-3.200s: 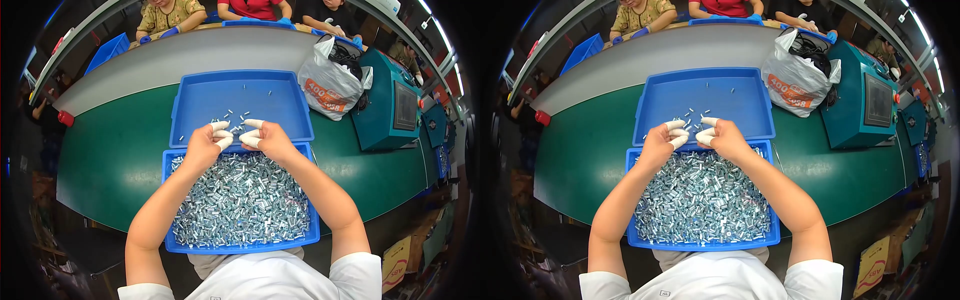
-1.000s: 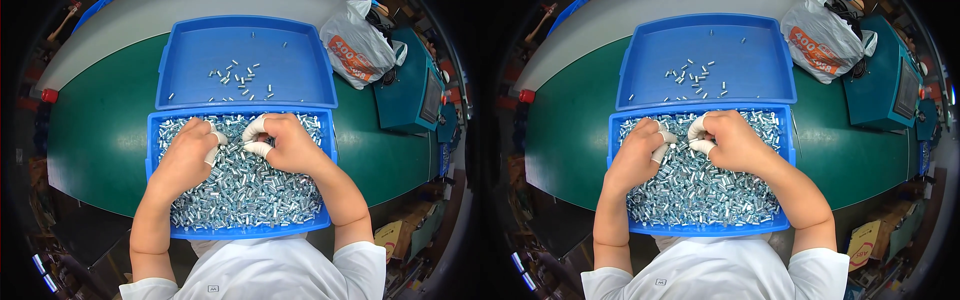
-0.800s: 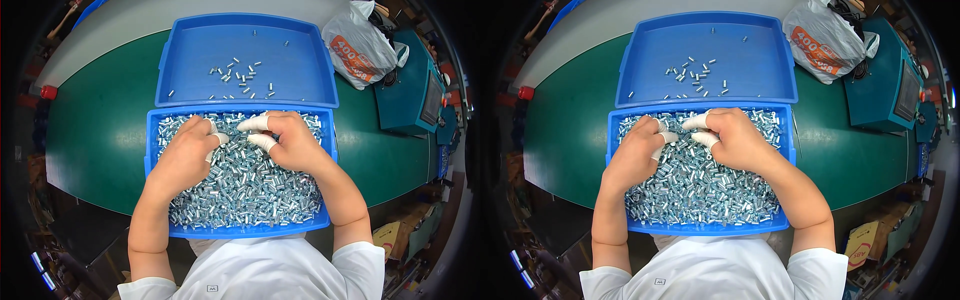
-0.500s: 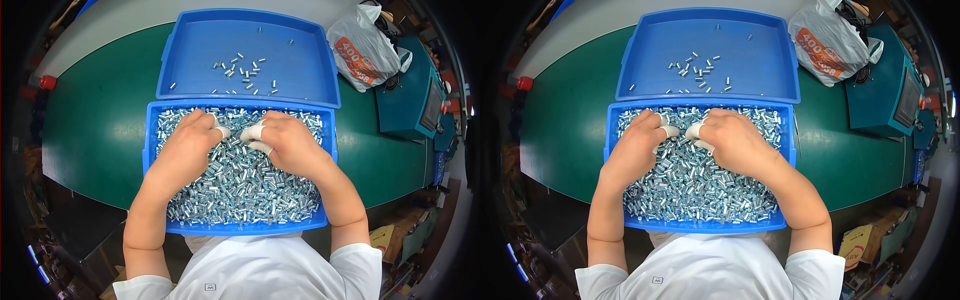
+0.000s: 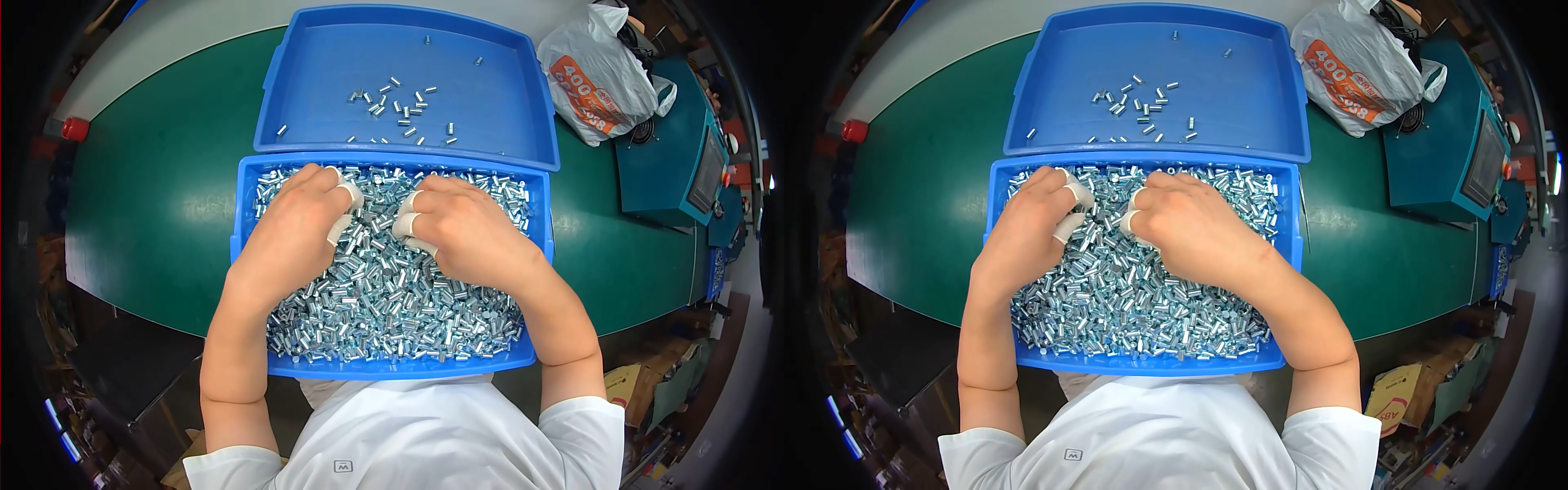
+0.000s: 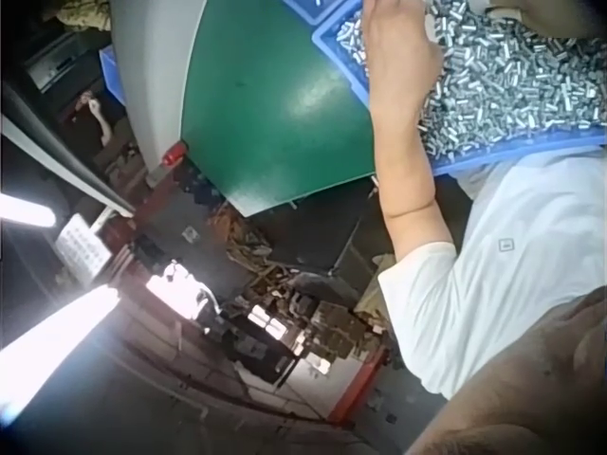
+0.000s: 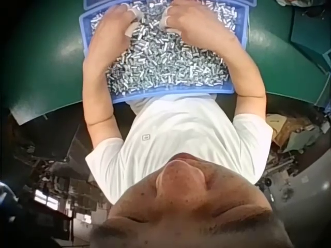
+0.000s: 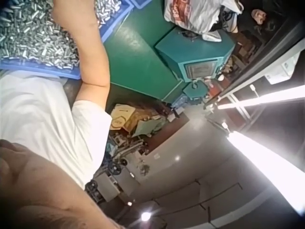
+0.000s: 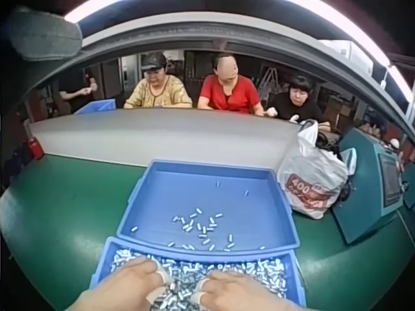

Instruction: The recorder is assembling and sorting small metal pins into pairs or sets within a blue plastic tray.

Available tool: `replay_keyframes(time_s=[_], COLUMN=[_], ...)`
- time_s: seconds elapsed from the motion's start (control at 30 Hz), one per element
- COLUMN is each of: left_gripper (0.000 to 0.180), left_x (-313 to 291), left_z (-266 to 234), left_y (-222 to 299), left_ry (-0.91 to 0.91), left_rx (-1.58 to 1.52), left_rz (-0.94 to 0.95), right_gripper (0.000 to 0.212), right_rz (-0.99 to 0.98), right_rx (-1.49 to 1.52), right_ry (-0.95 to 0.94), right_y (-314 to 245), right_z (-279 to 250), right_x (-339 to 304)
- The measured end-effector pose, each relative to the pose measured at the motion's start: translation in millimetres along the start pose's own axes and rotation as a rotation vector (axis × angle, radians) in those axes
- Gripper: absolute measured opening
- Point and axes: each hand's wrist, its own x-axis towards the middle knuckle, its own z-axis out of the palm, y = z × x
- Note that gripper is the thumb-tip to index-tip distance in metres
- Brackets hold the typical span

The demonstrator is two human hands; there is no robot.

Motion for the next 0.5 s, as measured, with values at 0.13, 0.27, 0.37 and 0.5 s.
replay_keyframes(time_s=[0.13, 0.27, 0.37, 0.5], left_gripper=[0.023, 0.024, 0.024, 0.025], left_x=[0.4, 0.8, 2.8, 3.0], left_z=[0.0, 0.2, -2.5, 0.1], left_y=[-0.9, -2.3, -4.4, -5.6], left_ry=[-0.011, 0.008, -0.013, 0.043], left_rx=[-0.011, -0.017, -0.036, -0.088], left_rz=[-0.007, -0.006, -0.009, -0.022], right_gripper=[0.030, 0.031, 0.030, 0.028], right_rz=[-0.027, -0.019, -0.029, -0.062], right_rx=[-0.008, 0.006, 0.021, 0.046], right_ry=[0.006, -0.005, -0.011, -0.040], right_y=[-1.4, -1.0, 1.1, 3.8], right_z=[1.4, 1.2, -0.7, -1.4], right_x=[-0.6, -0.4, -0.1, 0.7])
